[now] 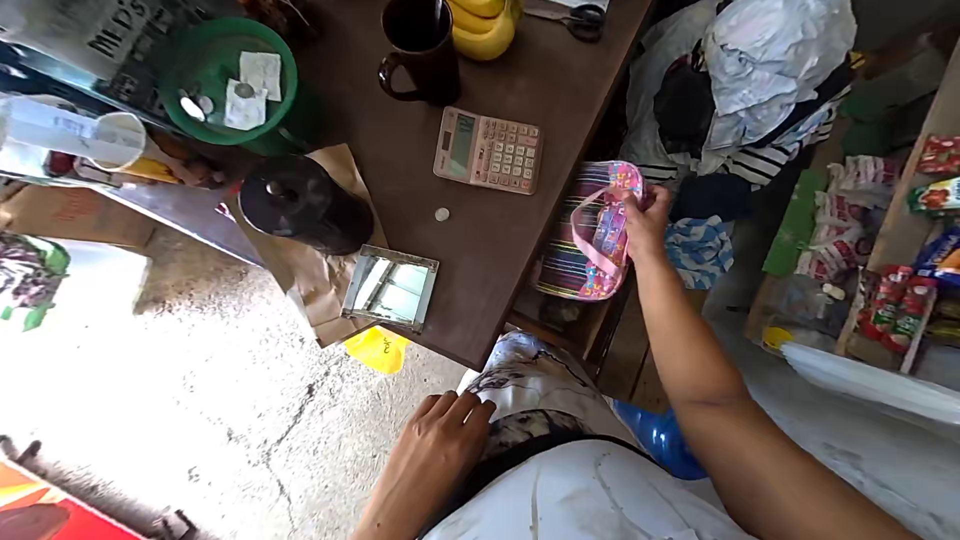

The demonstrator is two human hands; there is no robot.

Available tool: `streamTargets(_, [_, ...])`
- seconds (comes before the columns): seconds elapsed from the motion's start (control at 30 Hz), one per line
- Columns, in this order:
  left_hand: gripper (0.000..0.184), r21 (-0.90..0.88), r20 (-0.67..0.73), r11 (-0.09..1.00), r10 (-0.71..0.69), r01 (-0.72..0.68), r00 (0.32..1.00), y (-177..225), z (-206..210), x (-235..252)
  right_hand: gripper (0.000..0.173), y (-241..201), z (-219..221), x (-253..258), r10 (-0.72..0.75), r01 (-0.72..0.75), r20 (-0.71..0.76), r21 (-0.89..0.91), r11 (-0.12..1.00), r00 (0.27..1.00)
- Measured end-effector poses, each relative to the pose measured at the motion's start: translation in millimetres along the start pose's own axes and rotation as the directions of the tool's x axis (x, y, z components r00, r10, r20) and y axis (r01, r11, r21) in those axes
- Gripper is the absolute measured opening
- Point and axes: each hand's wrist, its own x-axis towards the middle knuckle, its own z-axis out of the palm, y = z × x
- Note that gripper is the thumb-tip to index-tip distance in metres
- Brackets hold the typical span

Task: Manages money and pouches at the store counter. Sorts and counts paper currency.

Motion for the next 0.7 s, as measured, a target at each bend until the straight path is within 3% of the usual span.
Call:
streamTargets(0.1, [0.03,-0.017,-0.015,1.0,0.01,-0.011,1.0,-2,2,1,0.057,-31,-20,-19,-0.065,0.074,0.08,-0.117,0.99,0.995])
streamTargets(0.17, [0.028,-0.028,-0.028,0.999,0.034,-0.034,0.999,-4,4,4,0.059,-41,-30,-33,-0.036,0.045,0.066,-0.136,0.99,0.997])
streamTargets(0.33, [0.025,-0.044,-0.023,0.994,0.1,-0.101,0.995,-7,13,18,0.064,-23,-6,-48,0.062,-0.061,0.025,-0.047,0.997,0.998])
streamTargets(0.43, [0.023,-0.13,-0.034,0.983,0.129,-0.132,0.991,-12,24,32,0.059,-20,16,-80,0.079,-0.128,0.287,0.154,0.98,0.955])
streamTargets(0.5, [0.022,-0.249,-0.021,0.956,0.156,-0.156,0.988,-15,39,49,0.048,-17,17,-106,0.072,-0.154,0.456,0.144,0.978,0.887])
streamTargets(0.53, [0.023,-0.265,0.006,0.948,0.183,-0.175,0.983,-18,48,62,0.042,-10,15,-112,0.073,-0.114,0.456,0.063,0.992,0.887])
streamTargets(0.6, [0.033,-0.196,0.129,0.96,0.229,-0.202,0.965,-25,66,91,0.038,10,5,-116,0.085,0.075,0.45,-0.327,0.942,0.889])
streamTargets(0.67, [0.048,-0.133,0.274,0.972,0.226,-0.196,0.935,-30,84,118,0.055,34,-6,-122,0.248,0.28,0.581,-0.668,0.69,0.775])
streamTargets(0.7, [0.05,-0.118,0.324,0.971,0.233,-0.206,0.917,-30,91,128,0.061,44,-7,-128,0.345,0.382,0.613,-0.749,0.542,0.711])
